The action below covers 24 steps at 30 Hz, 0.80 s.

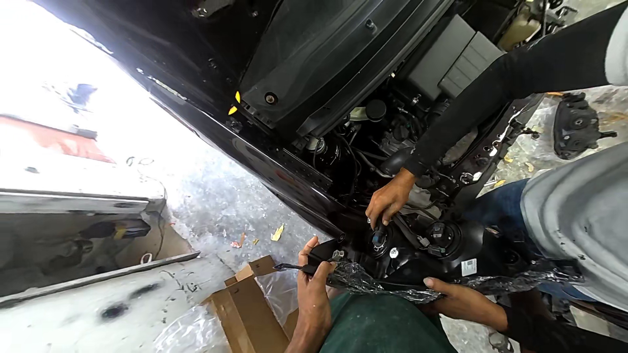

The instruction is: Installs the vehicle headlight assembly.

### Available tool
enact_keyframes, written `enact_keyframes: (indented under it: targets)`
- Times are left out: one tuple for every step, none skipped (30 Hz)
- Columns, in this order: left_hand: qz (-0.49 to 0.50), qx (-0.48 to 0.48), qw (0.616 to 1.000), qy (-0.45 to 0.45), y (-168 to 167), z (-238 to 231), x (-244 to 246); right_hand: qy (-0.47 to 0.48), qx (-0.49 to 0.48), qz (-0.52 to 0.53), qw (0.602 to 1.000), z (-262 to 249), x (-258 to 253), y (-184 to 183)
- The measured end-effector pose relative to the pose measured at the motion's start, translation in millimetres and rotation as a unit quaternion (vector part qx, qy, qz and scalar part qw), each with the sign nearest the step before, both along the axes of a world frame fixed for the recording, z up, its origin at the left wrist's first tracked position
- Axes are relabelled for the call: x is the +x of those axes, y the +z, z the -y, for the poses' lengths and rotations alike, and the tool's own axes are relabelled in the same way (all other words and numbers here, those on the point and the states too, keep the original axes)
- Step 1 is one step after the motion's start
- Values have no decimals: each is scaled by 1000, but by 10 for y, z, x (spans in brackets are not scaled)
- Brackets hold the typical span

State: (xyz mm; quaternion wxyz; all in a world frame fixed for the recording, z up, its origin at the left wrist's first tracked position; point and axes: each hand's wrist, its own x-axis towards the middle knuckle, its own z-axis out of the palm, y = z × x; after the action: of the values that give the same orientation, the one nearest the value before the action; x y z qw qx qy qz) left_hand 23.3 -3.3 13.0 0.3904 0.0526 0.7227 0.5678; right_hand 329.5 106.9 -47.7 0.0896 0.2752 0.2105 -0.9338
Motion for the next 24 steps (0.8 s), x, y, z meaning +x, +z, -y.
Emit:
enact_keyframes:
  targets:
    - [0, 0, 1000, 1, 2, 12, -4, 1, 0, 2, 1000, 2, 1, -8]
    - [-1, 0, 1000, 0, 2, 19, -10, 2, 3, 8, 1000, 8, 5, -17]
    - [-1, 0, 1000, -1, -1, 24, -15, 1, 3, 12, 1000, 22, 12, -37]
    - [0, -1, 1000, -1, -4, 27, -19, -3, -2, 12, 1000, 46, 25, -58]
    - [1, 0, 1000, -1, -10, 26, -20, -7, -13, 12, 1000, 70, 39, -64]
    - [2, 2, 1000, -2, -14, 20, -18, -10, -21, 12, 1000, 90, 53, -65]
    - [3, 3, 1000, -3, -16, 12, -12, -14, -32, 9, 999, 105, 71, -66]
    - [5, 4, 1000, -5, -19, 9, -7, -20, -43, 8, 999, 120, 85, -66]
    - [8, 4, 1000, -5, -19, 3, -3, -25, -51, 9, 998, 133, 94, -61]
    - [11, 3, 1000, -6, -16, -7, 1, -29, -55, 12, 998, 141, 101, -60]
    - [14, 1, 1000, -7, -14, -18, 7, -34, -60, 11, 998, 148, 111, -67]
    - [15, -1, 1000, -10, -13, -22, 14, -39, -66, 7, 997, 156, 119, -75]
    - [13, -3, 1000, -12, -17, -24, 19, -42, -70, 5, 997, 160, 124, -81]
    - [13, -3, 1000, -12, -21, -26, 20, -42, -69, 4, 997, 158, 123, -83]
    - [12, -3, 1000, -15, -22, -25, 21, -41, -67, 5, 997, 161, 121, -77]
    - [12, -2, 1000, -17, -22, -24, 22, -42, -62, 5, 997, 166, 120, -68]
    - [11, -1, 1000, -19, -21, -25, 25, -46, -56, 0, 997, 172, 120, -65]
    - [9, 0, 1000, -20, -18, -20, 24, -50, -51, -3, 997, 180, 115, -68]
    - [7, 1, 1000, -21, -15, -15, 19, -54, -47, -8, 997, 187, 109, -78]
    - [5, 2, 1000, -22, -12, -14, 14, -56, -43, -9, 998, 190, 104, -84]
    - [1, 2, 1000, -23, -11, -16, 13, -55, -35, -6, 998, 192, 101, -76]
    - [0, 0, 1000, -24, -9, -15, 14, -54, -33, -6, 998, 196, 104, -74]
    - [-1, -3, 1000, -26, -6, -15, 14, -53, -35, -7, 998, 204, 108, -80]
    - [-2, -4, 1000, -25, -5, -17, 14, -53, -41, -8, 998, 212, 113, -94]
